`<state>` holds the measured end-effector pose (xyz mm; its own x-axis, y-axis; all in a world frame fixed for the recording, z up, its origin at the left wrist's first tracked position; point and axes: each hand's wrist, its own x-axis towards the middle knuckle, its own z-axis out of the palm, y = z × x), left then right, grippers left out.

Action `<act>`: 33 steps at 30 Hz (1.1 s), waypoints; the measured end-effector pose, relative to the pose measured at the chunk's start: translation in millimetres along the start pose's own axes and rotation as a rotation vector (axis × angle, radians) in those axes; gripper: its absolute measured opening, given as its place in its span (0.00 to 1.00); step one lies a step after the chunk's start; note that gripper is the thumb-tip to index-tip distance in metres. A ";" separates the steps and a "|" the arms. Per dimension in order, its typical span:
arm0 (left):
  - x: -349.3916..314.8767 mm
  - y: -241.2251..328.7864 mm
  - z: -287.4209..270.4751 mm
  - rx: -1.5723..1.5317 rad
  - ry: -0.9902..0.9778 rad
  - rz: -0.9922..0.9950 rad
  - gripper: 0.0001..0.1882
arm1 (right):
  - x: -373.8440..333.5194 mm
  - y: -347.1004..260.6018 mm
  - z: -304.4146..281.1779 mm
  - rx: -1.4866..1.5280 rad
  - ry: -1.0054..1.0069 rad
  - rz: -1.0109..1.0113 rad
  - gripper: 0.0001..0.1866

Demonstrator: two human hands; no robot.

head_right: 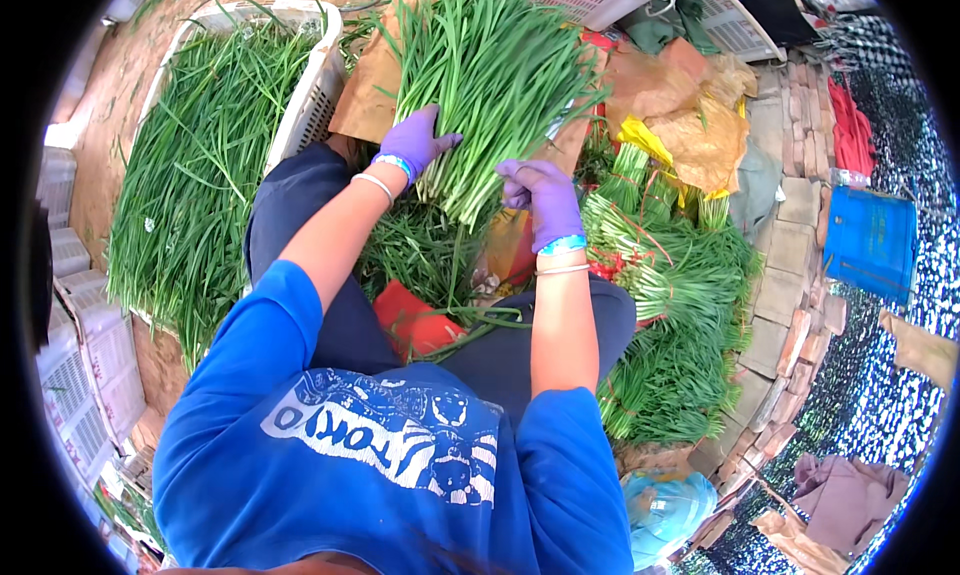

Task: The person cleans green onions by hand, ties them into a bundle using a red string, and then trims the ends using a cleaver on a wooden board.

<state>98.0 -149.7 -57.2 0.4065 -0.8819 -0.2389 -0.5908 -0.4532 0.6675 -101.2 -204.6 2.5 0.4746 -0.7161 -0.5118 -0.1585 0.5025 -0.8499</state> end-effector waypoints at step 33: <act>-72.4 -6.0 24.2 0.553 -0.005 0.357 0.15 | -58.0 133.2 50.9 -1.166 -0.460 -0.185 0.23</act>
<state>55.3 -86.3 -61.0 0.1166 -0.9904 -0.0738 -0.9603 -0.1314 0.2460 -105.8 -71.4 -74.7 0.7902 -0.3783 -0.4822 -0.6128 -0.4779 -0.6294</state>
